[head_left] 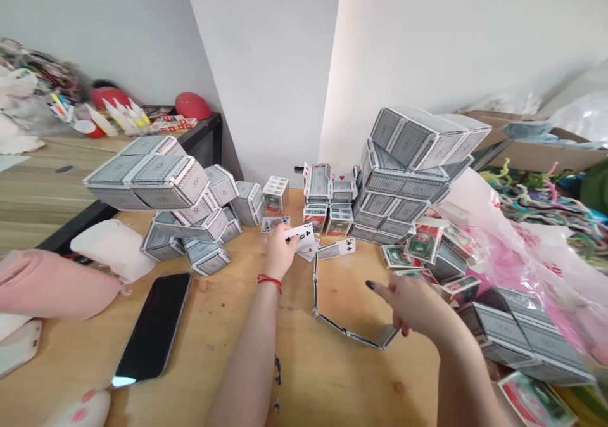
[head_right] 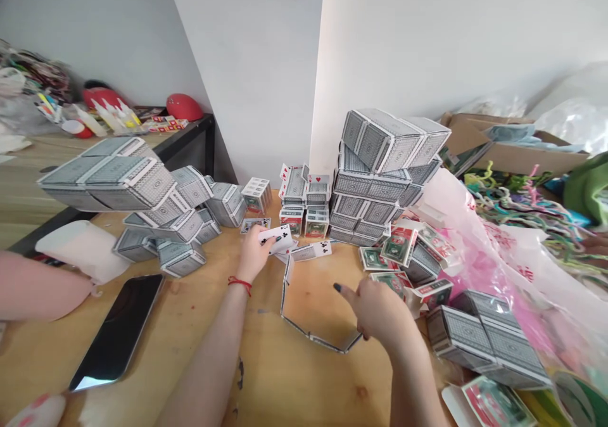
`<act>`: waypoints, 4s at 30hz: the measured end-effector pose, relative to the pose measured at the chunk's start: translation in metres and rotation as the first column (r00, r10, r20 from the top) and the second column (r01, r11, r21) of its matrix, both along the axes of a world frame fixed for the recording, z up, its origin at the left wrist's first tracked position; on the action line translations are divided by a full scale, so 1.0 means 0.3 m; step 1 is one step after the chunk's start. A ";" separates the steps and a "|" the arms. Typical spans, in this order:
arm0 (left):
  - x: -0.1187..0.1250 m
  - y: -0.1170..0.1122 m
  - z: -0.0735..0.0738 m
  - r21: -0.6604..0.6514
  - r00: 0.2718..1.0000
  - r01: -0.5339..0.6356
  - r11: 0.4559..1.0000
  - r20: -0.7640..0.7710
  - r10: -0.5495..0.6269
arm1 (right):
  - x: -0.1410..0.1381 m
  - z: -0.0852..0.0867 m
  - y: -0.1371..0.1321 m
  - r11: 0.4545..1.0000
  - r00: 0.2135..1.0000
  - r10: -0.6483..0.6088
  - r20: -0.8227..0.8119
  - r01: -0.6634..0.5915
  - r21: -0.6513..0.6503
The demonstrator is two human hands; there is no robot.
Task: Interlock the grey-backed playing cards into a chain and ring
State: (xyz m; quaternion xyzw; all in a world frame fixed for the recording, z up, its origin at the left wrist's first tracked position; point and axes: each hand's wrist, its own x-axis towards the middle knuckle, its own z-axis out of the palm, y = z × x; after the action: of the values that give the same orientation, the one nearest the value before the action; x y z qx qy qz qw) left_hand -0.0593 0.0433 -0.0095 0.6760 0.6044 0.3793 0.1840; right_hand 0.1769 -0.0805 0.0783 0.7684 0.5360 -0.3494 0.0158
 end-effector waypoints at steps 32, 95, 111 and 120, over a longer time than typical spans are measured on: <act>-0.029 0.013 0.021 -0.116 0.805 0.216 0.969 0.583 -0.110 | -0.143 -0.101 0.091 0.814 0.928 0.367 -0.067 -0.285 0.507; 0.018 -0.011 0.026 -0.195 0.683 0.457 0.868 0.701 -0.202 | -0.117 -0.240 0.198 0.876 0.349 -0.045 -0.936 0.464 0.131; 0.033 -0.025 0.043 -0.227 0.729 0.502 0.834 0.630 -0.267 | -0.114 -0.252 0.203 0.867 0.363 -0.006 -0.932 0.466 0.176; 0.018 -0.020 0.035 -0.205 0.789 0.510 0.835 0.499 -0.359 | -0.109 -0.270 0.206 0.857 0.366 0.045 -0.929 0.463 0.224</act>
State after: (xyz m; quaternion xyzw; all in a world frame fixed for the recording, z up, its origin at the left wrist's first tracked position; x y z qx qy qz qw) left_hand -0.0537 0.0374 0.0011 0.6537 0.4267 0.3622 0.5093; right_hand 0.1443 -0.0186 -0.0026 0.4927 0.4135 -0.5753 -0.5053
